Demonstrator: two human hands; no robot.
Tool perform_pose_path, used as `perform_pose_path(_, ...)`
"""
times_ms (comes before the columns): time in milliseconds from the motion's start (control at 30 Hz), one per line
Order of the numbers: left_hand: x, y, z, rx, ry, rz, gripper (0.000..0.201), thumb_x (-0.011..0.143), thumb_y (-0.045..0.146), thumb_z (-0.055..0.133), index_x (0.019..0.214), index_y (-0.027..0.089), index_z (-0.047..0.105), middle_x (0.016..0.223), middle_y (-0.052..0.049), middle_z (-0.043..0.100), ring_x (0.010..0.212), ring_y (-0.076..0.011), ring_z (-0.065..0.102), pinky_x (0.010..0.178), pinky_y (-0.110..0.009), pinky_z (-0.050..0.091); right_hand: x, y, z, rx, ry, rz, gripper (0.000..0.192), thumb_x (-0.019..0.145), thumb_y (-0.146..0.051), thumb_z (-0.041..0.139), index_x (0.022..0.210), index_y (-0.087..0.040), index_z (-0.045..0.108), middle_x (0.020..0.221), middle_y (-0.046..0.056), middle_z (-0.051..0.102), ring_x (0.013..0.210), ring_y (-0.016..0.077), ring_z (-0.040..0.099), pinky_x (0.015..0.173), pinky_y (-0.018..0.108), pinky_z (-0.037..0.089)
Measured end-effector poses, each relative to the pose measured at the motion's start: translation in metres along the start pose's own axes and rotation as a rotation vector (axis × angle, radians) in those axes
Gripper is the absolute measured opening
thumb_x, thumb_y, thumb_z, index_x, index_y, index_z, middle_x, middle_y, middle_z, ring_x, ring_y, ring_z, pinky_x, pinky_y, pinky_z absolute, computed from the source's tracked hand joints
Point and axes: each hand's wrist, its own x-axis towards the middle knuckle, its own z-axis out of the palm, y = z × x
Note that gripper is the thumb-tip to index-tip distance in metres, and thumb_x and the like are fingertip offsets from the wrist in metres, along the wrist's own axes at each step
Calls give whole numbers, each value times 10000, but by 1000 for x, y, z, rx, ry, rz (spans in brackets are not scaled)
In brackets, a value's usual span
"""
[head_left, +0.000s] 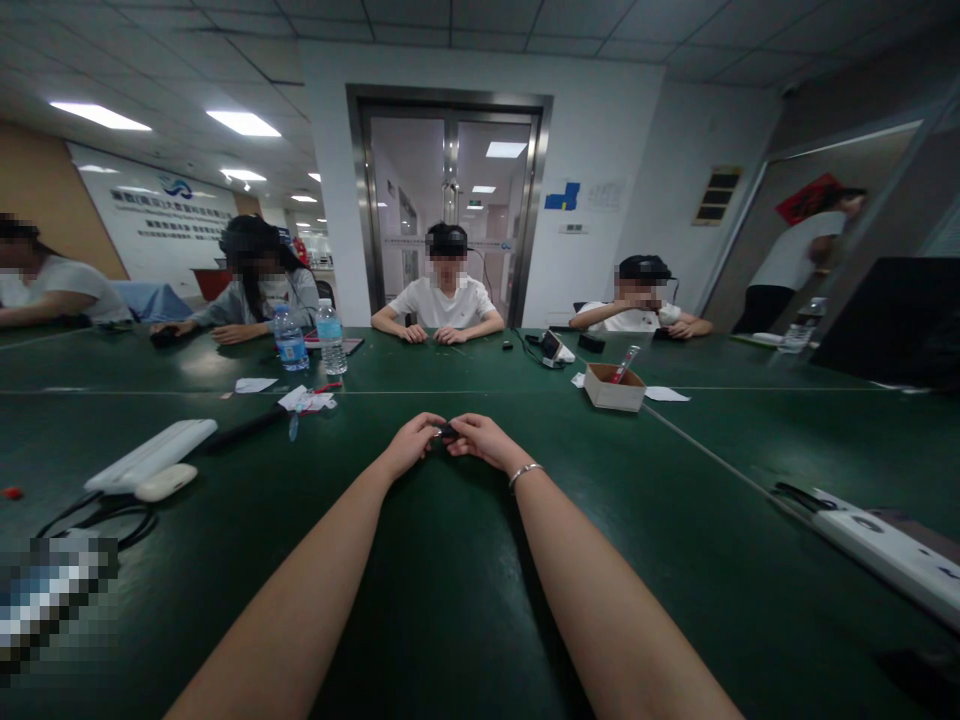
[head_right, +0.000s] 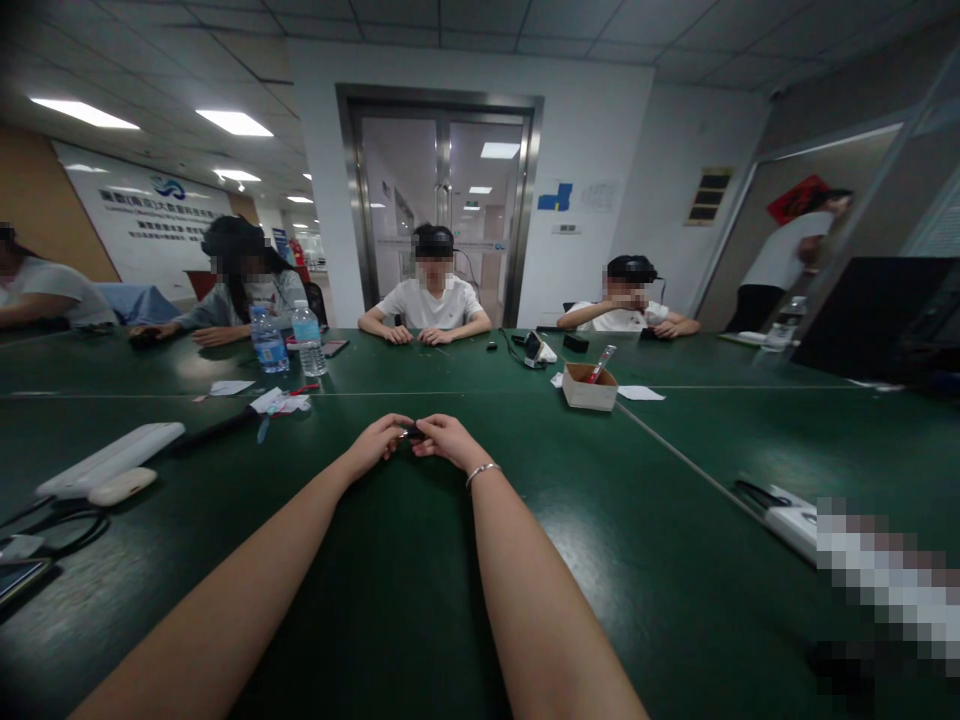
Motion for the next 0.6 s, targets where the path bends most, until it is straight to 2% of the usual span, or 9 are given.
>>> perform_pose_path(100,0,1,1,9,-9,1,314,823,354,386,999,155,552,598,22,466,461,-74,389,404,-170,296,0,1,0,7,-3,-7,39,879,-137,511,866,-100,511,710,79,651,527,110,634,545,202,553)
perform_pose_path(233,0,-1,2,38,35,15,287,777,333,480,999,164,548,631,22,483,490,-76,419,417,-169,306,2,2,-1,6,6,-7,47,865,-143,534,863,-102,511,703,75,652,508,106,627,538,202,552)
perform_pose_path(400,2,-3,2,12,5,62,352,828,422,386,975,153,557,545,40,444,450,-77,383,430,-181,294,1,1,0,5,0,-4,46,876,-145,518,863,-100,513,705,79,652,516,105,629,544,199,552)
perform_pose_path(500,2,-2,2,6,28,37,305,796,370,463,1002,159,539,588,38,467,466,-74,397,431,-181,295,1,0,0,8,2,-5,53,868,-153,533,858,-103,518,695,74,649,508,106,625,541,204,553)
perform_pose_path(600,2,-2,1,3,16,24,337,824,395,408,1012,147,538,558,34,472,450,-79,395,429,-185,295,1,0,0,7,1,-5,51,866,-150,535,862,-101,520,693,75,649,503,107,624,541,210,554)
